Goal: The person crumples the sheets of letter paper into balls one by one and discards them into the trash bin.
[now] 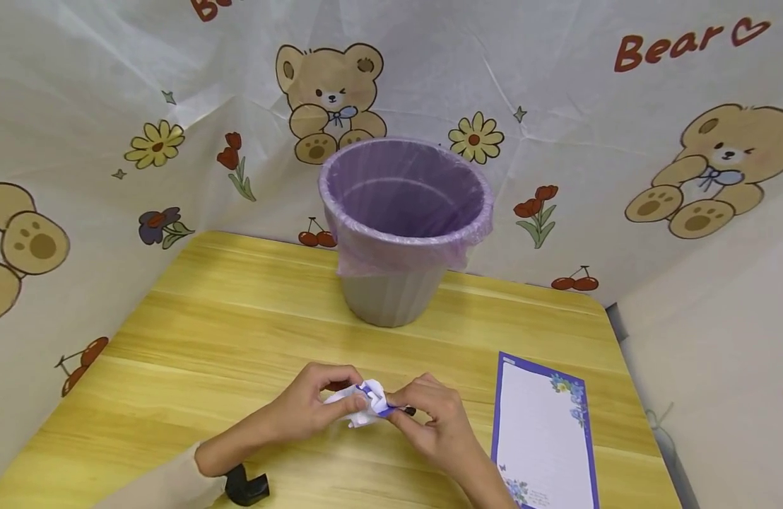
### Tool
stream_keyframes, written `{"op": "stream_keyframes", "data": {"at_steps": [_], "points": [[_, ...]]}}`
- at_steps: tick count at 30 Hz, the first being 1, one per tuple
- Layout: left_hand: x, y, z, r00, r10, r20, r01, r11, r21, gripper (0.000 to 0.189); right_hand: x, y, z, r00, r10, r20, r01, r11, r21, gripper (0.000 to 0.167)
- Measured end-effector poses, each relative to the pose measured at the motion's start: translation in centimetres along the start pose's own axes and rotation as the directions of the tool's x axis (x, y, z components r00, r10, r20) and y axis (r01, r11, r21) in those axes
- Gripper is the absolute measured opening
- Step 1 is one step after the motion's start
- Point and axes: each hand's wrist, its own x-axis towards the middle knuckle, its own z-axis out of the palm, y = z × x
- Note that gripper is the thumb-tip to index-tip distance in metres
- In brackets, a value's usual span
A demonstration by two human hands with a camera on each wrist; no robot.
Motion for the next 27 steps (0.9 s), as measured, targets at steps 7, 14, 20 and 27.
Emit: {"op": "stream_keyframes", "data": {"at_steps": [7, 14, 20, 27], "points": [[0.2, -0.1, -0.6, 0.999, 0.017, 0.042, -0.017, 1.000, -0.011, 0.012, 0.0, -0.4, -0.1, 0.999, 0.030, 0.031, -0.031, 0.999, 0.018, 0.036], [0.3, 0.0, -1.2, 0.997, -0.009, 0.083, 0.008, 1.000, 0.007, 0.011, -0.3, -0.6, -0.5, 0.996, 0.065, 0.069, -0.068, 0.997, 0.040, 0.040], [0.4, 0.0, -1.8, 0.993, 0.016, 0.119, -0.014, 1.000, -0.016, 0.012, -0.7, -0.9, -1.6, 0.973, 0.158, 0.166, -0.187, 0.966, 0.180, 0.046], [0.1, -0.1, -2.0, 0.990, 0.026, 0.137, -0.022, 0.999, -0.030, 0.011, -0.3, -0.8, -1.3, 0.970, 0.162, 0.179, -0.207, 0.940, 0.270, 0.041]]}}
